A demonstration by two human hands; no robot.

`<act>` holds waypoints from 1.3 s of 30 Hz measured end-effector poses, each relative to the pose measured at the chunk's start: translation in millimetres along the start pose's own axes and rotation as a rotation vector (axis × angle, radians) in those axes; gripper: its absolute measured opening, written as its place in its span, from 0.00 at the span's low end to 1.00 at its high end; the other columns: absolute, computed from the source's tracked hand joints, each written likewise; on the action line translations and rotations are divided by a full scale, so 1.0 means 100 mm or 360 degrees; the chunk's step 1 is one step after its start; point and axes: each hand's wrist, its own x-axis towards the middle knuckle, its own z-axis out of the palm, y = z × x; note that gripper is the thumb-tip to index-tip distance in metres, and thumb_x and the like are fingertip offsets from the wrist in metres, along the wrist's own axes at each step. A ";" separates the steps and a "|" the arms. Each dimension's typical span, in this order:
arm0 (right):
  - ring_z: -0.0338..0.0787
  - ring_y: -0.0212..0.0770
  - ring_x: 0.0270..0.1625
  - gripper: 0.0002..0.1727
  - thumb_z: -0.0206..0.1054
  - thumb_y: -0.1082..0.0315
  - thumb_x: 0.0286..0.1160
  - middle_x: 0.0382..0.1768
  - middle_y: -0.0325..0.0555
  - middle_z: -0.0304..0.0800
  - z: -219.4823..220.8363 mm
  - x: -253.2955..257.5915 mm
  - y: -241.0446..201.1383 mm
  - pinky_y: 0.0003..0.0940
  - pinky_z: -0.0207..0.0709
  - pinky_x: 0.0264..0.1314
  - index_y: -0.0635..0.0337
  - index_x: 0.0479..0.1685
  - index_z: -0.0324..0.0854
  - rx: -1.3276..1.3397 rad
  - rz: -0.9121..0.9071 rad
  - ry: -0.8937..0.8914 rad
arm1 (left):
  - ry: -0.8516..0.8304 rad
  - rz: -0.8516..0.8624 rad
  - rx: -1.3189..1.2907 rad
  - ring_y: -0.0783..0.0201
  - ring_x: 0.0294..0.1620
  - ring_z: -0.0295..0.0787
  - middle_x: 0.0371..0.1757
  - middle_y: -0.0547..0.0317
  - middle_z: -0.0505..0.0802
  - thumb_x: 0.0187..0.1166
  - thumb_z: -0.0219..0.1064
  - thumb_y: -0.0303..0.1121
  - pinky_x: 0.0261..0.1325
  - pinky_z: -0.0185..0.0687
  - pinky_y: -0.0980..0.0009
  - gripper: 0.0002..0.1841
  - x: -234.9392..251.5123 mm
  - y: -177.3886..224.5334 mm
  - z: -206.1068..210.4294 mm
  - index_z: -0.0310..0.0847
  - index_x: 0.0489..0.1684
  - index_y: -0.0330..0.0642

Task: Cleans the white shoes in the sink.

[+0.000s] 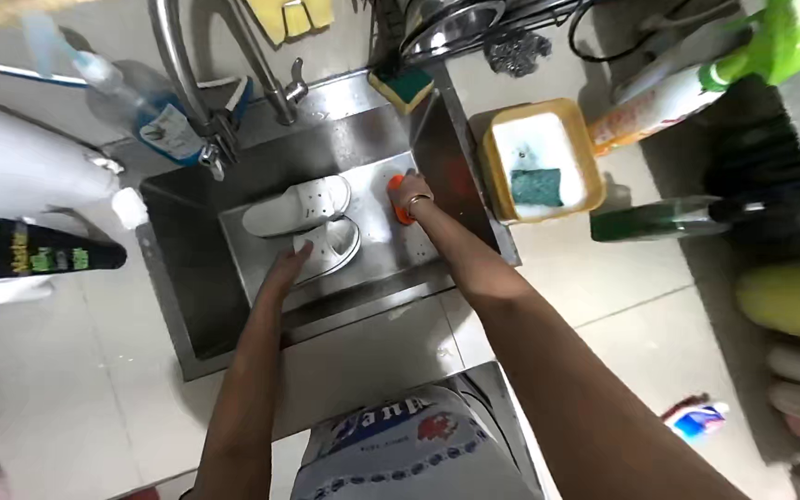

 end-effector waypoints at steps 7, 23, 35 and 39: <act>0.81 0.66 0.77 0.32 0.68 0.65 0.80 0.73 0.74 0.78 0.37 0.18 0.05 0.63 0.73 0.78 0.78 0.77 0.68 0.0157 0.0099 -0.0181 | 0.0156 -0.0136 -0.1143 0.65 0.39 0.88 0.41 0.61 0.90 0.95 0.39 0.52 0.42 0.87 0.64 0.21 -0.10 0.11 -0.17 0.74 0.57 0.50; 0.89 0.70 0.63 0.34 0.68 0.72 0.75 0.92 0.54 0.58 -0.61 0.00 -1.92 0.71 0.81 0.57 0.56 0.85 0.68 -0.0639 -0.1292 0.0374 | -0.0089 0.0067 0.0175 0.43 0.69 0.83 0.67 0.32 0.86 0.94 0.54 0.45 0.75 0.74 0.43 0.25 0.05 0.05 -0.21 0.78 0.72 0.29; 0.85 0.69 0.69 0.21 0.65 0.64 0.79 0.70 0.69 0.82 -0.25 -0.77 -1.57 0.71 0.76 0.66 0.70 0.63 0.83 -0.0422 -0.0685 0.0037 | 0.0156 -0.0317 -0.0099 0.43 0.69 0.82 0.69 0.33 0.85 0.83 0.67 0.50 0.71 0.76 0.42 0.31 0.36 0.59 -0.38 0.76 0.72 0.29; 0.91 0.59 0.56 0.18 0.65 0.63 0.80 0.52 0.63 0.91 0.21 -0.61 -1.09 0.62 0.80 0.61 0.66 0.61 0.84 0.0275 -0.0497 -0.0181 | 0.0078 -0.0184 -0.0232 0.44 0.73 0.80 0.72 0.35 0.83 0.91 0.57 0.50 0.74 0.73 0.42 0.29 0.40 0.42 -0.21 0.75 0.75 0.33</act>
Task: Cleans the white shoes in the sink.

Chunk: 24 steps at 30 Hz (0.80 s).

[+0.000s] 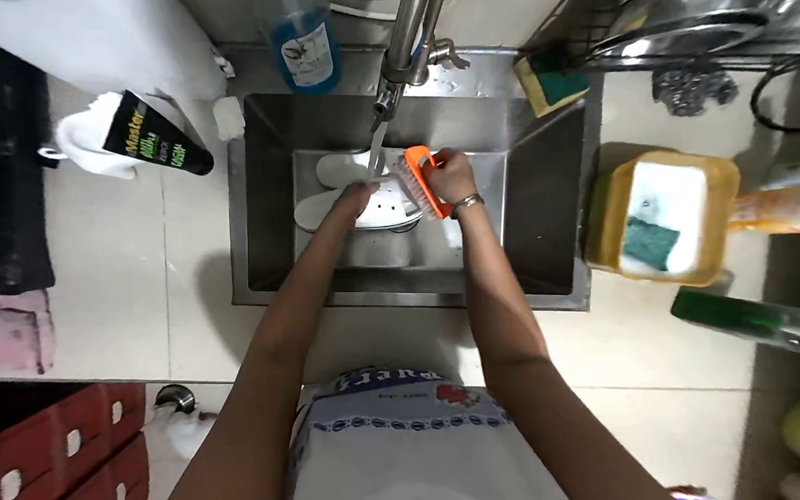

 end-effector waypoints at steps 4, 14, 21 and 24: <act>0.91 0.57 0.56 0.22 0.68 0.61 0.80 0.53 0.61 0.91 0.46 -0.13 0.08 0.61 0.82 0.62 0.64 0.68 0.79 0.0191 0.0016 -0.0010 | -0.0089 -0.0057 -0.0707 0.51 0.77 0.80 0.78 0.43 0.82 0.92 0.48 0.58 0.76 0.78 0.47 0.34 0.15 -0.35 0.15 0.66 0.86 0.41; 0.92 0.62 0.59 0.33 0.76 0.50 0.75 0.54 0.63 0.92 0.88 -0.24 -0.44 0.65 0.81 0.64 0.62 0.73 0.76 0.0007 -0.0136 -0.0037 | 0.0064 -0.0052 0.0063 0.46 0.67 0.84 0.68 0.33 0.85 0.92 0.56 0.46 0.72 0.78 0.47 0.28 -0.31 -0.52 -0.13 0.69 0.78 0.28; 0.91 0.56 0.56 0.22 0.73 0.59 0.78 0.51 0.62 0.91 0.86 -0.13 -0.25 0.58 0.81 0.64 0.67 0.61 0.83 0.0513 0.0009 0.0062 | 0.0304 0.0025 0.1290 0.31 0.77 0.77 0.74 0.27 0.82 0.87 0.61 0.37 0.74 0.72 0.33 0.22 -0.19 -0.08 0.06 0.80 0.69 0.27; 0.90 0.55 0.58 0.23 0.68 0.55 0.83 0.54 0.62 0.91 0.80 -0.14 0.15 0.57 0.81 0.65 0.66 0.65 0.82 0.0678 0.0268 0.0224 | 0.0379 0.0350 0.0957 0.35 0.77 0.78 0.73 0.29 0.83 0.86 0.65 0.48 0.78 0.72 0.39 0.31 0.28 0.11 0.19 0.75 0.74 0.28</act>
